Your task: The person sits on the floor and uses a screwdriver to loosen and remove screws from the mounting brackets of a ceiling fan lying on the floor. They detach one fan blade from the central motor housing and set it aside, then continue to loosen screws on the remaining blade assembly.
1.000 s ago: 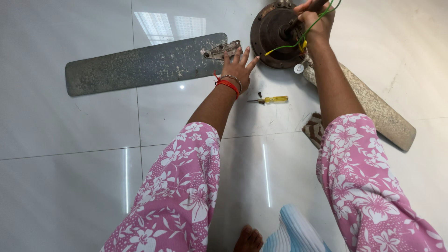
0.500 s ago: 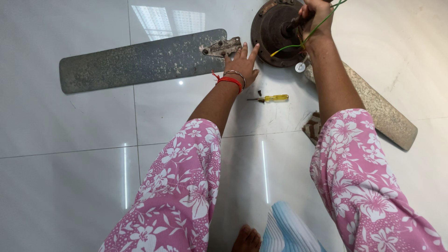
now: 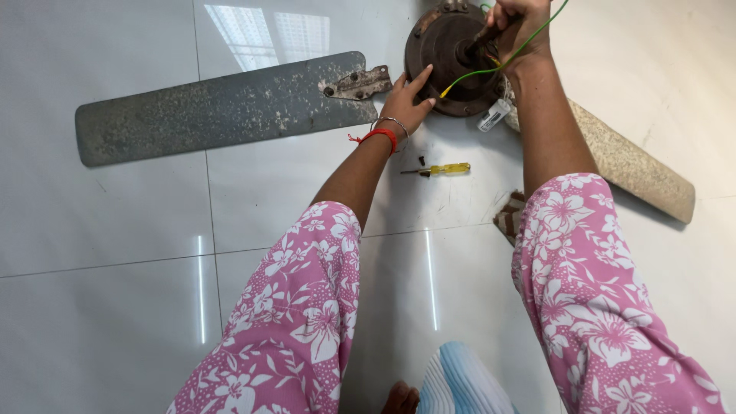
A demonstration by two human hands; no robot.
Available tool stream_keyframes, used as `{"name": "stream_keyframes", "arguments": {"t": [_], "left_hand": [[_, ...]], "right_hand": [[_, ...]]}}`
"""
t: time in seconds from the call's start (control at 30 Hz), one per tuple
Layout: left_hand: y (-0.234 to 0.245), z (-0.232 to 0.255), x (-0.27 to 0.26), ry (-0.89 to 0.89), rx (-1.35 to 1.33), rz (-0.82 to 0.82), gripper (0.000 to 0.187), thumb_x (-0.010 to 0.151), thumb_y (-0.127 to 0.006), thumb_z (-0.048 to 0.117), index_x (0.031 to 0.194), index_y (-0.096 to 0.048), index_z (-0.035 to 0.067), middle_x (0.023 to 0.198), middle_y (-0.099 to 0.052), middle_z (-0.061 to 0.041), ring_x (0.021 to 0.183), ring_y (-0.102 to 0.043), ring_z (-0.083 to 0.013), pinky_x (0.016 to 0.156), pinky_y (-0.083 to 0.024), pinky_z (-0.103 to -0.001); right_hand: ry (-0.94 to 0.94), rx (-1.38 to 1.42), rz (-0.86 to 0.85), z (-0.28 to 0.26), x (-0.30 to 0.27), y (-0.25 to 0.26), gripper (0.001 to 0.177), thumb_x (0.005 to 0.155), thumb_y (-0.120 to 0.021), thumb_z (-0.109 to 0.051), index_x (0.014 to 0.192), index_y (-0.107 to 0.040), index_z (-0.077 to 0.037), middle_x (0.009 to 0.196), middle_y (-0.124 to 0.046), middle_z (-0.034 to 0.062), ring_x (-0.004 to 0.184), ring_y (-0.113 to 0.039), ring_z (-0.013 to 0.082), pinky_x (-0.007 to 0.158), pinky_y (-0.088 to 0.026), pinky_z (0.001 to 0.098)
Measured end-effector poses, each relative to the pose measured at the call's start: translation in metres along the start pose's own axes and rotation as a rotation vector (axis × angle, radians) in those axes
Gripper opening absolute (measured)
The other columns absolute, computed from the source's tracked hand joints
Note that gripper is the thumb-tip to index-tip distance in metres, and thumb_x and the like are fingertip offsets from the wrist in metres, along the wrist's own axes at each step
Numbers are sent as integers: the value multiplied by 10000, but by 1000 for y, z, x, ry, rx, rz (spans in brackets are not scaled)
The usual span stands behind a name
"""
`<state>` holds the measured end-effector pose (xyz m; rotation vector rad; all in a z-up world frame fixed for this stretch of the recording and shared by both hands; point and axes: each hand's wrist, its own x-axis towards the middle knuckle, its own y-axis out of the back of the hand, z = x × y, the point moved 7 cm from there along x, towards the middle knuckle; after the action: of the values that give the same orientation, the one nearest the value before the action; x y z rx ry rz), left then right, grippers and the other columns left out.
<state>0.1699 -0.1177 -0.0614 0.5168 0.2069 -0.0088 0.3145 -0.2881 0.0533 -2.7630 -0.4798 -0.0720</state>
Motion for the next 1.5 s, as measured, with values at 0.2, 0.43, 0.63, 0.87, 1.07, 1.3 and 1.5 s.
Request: {"name": "stream_keyframes", "arguments": {"t": [0.2, 0.43, 0.63, 0.87, 1.07, 1.3, 1.5], "left_hand": [[-4, -2, -23, 2, 119, -70, 813, 934, -663, 303, 1592, -199, 409, 1645, -236, -219, 1436, -420, -394, 1170, -403, -443], [-11, 27, -63, -39, 368, -113, 856, 964, -615, 355, 1634, -94, 243, 1525, -334, -247, 1344, -484, -360, 1098, -469, -435], [-19, 47, -82, -83, 452, -264, 882, 968, -592, 395, 1636, -82, 125, 1411, -469, -126, 1258, -538, -276, 1028, -523, -403], [-2, 45, -96, -81, 604, -349, 775, 967, -566, 309, 1626, -163, 250, 1412, -479, -47, 1292, -508, -210, 1056, -472, -425], [31, 41, -95, -187, 728, -144, 764, 971, -604, 216, 1639, -235, 218, 1518, -410, -83, 1399, -439, -246, 1166, -395, -494], [24, 39, -82, -423, 986, -46, 803, 902, -554, 115, 1628, -213, 164, 1717, -62, -69, 1575, -101, -210, 1263, -154, -524], [12, 33, -84, -444, 1000, -101, 872, 879, -568, 209, 1642, -151, 152, 1704, -67, -64, 1570, -67, -188, 1269, -91, -507]], "right_hand": [[-55, 54, -35, 4, -4, -11, 296, 934, -697, -182, 729, -487, -141, 677, -481, 35, 708, -515, 199, 847, -479, 373], [-102, 9, 27, 2, -14, -27, 117, 866, -722, -151, 801, -634, -112, 779, -667, 44, 807, -627, 185, 883, -488, 352], [-4, -69, 128, 1, -12, -31, 85, 839, -733, -143, 831, -689, -71, 804, -704, 51, 855, -656, 192, 892, -513, 357], [-81, -177, 196, 8, -8, -17, 209, 902, -704, -207, 741, -621, -102, 667, -607, 37, 715, -624, 203, 800, -534, 356], [-96, -142, 187, 12, 0, -16, 272, 881, -692, -163, 695, -494, -146, 623, -509, 21, 644, -544, 186, 716, -497, 350], [-91, 4, 13, 4, -5, -24, 222, 836, -657, -55, 708, -489, -126, 679, -476, 29, 655, -481, 195, 780, -496, 378], [-77, 7, 38, 12, -6, -12, 172, 847, -668, -61, 733, -549, -113, 699, -529, 62, 691, -539, 215, 839, -523, 386]]}}
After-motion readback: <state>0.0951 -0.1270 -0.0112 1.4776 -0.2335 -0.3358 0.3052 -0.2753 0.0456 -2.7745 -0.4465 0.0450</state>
